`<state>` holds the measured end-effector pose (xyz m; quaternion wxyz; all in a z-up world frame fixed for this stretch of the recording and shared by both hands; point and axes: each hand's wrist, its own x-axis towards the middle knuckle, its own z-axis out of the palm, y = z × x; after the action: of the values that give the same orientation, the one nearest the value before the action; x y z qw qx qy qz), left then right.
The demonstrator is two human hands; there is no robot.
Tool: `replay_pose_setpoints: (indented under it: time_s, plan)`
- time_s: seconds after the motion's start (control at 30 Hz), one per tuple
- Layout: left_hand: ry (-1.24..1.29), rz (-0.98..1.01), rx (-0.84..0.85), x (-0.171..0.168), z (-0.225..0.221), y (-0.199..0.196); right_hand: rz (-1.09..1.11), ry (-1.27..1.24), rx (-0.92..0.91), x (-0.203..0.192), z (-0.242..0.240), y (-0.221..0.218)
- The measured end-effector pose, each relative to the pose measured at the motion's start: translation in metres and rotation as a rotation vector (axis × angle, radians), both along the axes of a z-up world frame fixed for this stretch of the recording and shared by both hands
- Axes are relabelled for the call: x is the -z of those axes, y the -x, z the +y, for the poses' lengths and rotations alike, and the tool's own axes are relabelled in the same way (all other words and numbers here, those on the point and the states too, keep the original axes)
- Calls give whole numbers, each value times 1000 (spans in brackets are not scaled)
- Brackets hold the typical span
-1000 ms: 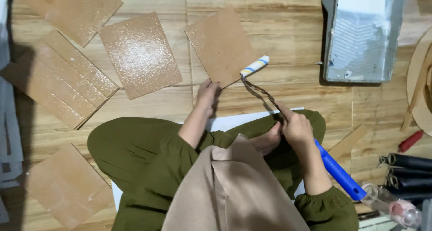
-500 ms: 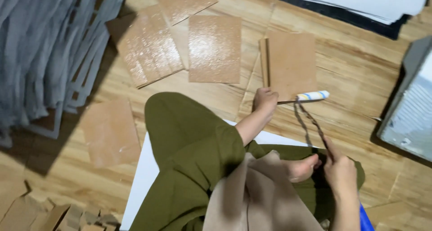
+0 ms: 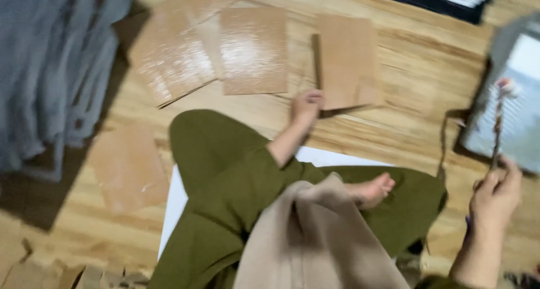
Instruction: The person applies glue using a roller onto several cardboard strips and then pastes them onto a larger white paper sheet.
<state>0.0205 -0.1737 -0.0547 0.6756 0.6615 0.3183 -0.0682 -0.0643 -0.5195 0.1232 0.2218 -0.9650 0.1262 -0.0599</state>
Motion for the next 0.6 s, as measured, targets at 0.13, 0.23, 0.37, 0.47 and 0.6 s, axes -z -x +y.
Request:
replay_pose_setpoints:
  time_s: [0.13,0.23,0.37,0.47,0.6]
  plan:
    - [-80,54,-29,-35,41,12,-313,156,31,51,-113,-12]
    - [-184,-141,218,-36,95,19,-150,223,271,70,-147,-19]
    - [-4,-97,158,-50,141,28,72,241,428,76,-149,-30]
    - [65,-91,78,-71,171,32,93,349,303,92,-146,-44]
    - [178,-143,-88,-71,208,34,-33,314,253,118,-151,-63]
